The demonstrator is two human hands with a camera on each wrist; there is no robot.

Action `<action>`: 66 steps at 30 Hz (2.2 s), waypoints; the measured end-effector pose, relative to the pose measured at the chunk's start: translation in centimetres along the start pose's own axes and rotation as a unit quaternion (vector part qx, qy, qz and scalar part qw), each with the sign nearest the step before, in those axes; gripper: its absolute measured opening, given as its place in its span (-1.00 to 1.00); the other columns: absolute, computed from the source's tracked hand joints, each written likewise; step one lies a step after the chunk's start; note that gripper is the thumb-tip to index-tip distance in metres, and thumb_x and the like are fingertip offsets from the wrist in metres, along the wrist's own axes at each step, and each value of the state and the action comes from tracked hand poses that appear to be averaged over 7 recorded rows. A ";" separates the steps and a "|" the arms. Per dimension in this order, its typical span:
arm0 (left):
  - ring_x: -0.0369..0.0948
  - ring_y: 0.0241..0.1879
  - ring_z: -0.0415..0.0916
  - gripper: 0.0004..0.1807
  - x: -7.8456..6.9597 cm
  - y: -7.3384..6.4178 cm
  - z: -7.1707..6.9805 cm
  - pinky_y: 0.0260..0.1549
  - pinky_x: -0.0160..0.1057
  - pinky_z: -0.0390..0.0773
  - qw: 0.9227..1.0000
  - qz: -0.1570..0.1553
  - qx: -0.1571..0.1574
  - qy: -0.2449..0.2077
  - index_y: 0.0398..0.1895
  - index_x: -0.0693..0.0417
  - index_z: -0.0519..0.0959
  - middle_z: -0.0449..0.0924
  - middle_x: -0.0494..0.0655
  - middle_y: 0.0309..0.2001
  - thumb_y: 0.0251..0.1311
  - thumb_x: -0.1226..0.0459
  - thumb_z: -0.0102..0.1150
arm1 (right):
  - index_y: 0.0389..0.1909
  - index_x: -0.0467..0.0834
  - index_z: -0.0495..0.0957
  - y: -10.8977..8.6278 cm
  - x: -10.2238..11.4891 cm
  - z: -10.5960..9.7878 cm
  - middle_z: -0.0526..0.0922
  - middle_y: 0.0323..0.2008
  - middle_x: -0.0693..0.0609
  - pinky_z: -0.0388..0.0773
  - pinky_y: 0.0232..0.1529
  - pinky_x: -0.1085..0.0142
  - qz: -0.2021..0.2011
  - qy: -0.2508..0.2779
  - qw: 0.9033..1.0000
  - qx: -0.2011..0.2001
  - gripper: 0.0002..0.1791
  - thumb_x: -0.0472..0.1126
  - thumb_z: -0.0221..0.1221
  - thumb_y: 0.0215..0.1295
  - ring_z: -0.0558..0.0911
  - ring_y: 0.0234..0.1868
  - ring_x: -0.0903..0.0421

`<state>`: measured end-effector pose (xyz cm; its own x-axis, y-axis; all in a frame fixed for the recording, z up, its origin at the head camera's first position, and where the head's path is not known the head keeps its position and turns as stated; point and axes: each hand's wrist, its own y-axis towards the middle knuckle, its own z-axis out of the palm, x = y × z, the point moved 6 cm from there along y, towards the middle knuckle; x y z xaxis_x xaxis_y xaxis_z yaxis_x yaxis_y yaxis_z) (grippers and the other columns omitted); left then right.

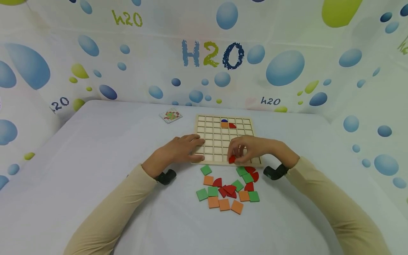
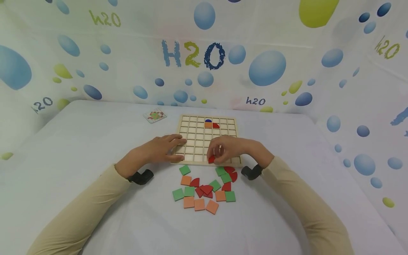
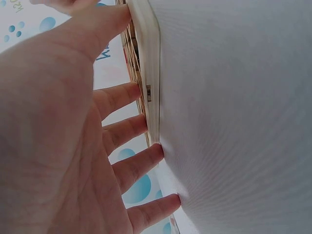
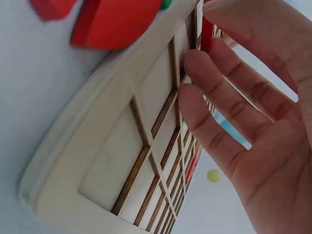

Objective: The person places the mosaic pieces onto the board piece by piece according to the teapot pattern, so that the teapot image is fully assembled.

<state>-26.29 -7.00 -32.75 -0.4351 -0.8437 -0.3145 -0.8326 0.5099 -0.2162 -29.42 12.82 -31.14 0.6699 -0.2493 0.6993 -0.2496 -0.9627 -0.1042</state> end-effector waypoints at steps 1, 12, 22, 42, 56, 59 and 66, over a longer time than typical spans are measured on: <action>0.13 0.41 0.13 -0.26 0.0 0.0 0.0 0.27 0.21 0.20 1.000 0.000 0.000 0.001 0.47 0.06 0.22 0.13 0.14 0.45 0.34 -0.08 0.09 | -0.15 -0.21 0.64 0.0 -0.1 -0.1 0.60 -0.22 0.00 0.63 -0.22 0.30 -0.005 -0.002 1.000 -0.003 -0.81 -0.33 0.30 0.21 0.57 -0.30 0.14; 0.12 0.42 0.13 -0.27 0.1 0.0 0.0 0.28 0.21 0.19 1.000 -0.004 0.000 -0.002 0.47 0.06 0.21 0.13 0.14 0.46 0.34 -0.07 0.09 | -0.13 -0.21 0.64 0.7 -0.8 -0.9 0.60 -0.22 0.01 0.62 -0.17 0.26 0.017 0.001 1.000 -0.017 -0.80 -0.32 0.29 0.22 0.57 -0.28 0.15; 0.11 0.42 0.12 -0.26 0.0 0.0 0.1 0.28 0.20 0.19 1.000 -0.003 -0.003 -0.001 0.48 0.04 0.21 0.13 0.13 0.46 0.34 -0.09 0.08 | -0.12 -0.23 0.63 1.3 -1.1 -1.4 0.61 -0.20 -0.03 0.61 -0.12 0.23 0.041 0.002 0.999 -0.018 -0.81 -0.31 0.28 0.24 0.57 -0.25 0.10; 0.11 0.43 0.11 -0.25 0.1 0.2 0.4 0.29 0.20 0.18 1.000 -0.012 0.012 0.012 0.49 0.01 0.19 0.10 0.12 0.47 0.35 -0.12 0.05 | -0.08 -0.28 0.61 2.8 -3.5 -3.2 0.62 -0.13 -0.10 0.61 -0.05 0.16 0.076 -0.004 0.995 -0.060 -0.77 -0.30 0.27 0.26 0.60 -0.17 0.04; 0.09 0.44 0.09 -0.25 0.2 0.2 0.3 0.29 0.20 0.18 1.000 -0.008 0.007 0.015 0.49 0.00 0.18 0.09 0.11 0.48 0.35 -0.13 0.04 | -0.14 -0.30 0.63 3.0 -4.9 -4.9 0.62 -0.15 -0.15 0.63 -0.12 0.18 0.096 -0.040 0.986 -0.129 -0.80 -0.35 0.29 0.22 0.61 -0.21 0.01; 0.09 0.43 0.10 -0.25 0.2 0.2 0.3 0.28 0.20 0.18 1.000 -0.005 0.003 0.017 0.49 0.00 0.19 0.10 0.11 0.47 0.35 -0.13 0.04 | -0.15 -0.29 0.64 3.1 -5.3 -5.2 0.61 -0.15 -0.14 0.60 -0.12 0.18 0.112 -0.051 0.981 -0.150 -0.81 -0.34 0.29 0.22 0.60 -0.23 0.02; 0.09 0.44 0.10 -0.25 0.2 0.2 0.2 0.28 0.19 0.19 1.000 -0.008 0.002 0.021 0.49 0.00 0.19 0.10 0.11 0.48 0.35 -0.13 0.04 | -0.13 -0.26 0.64 3.6 -5.7 -5.6 0.60 -0.16 -0.14 0.52 -0.11 0.16 0.150 -0.062 0.970 -0.179 -0.79 -0.29 0.29 0.23 0.56 -0.21 0.00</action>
<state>-26.47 -7.09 -33.01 -0.4354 -0.8579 -0.2728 -0.8380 0.4970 -0.2252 -38.07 11.37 -31.50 0.6034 -0.5451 0.5821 -0.6581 -0.7526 -0.0227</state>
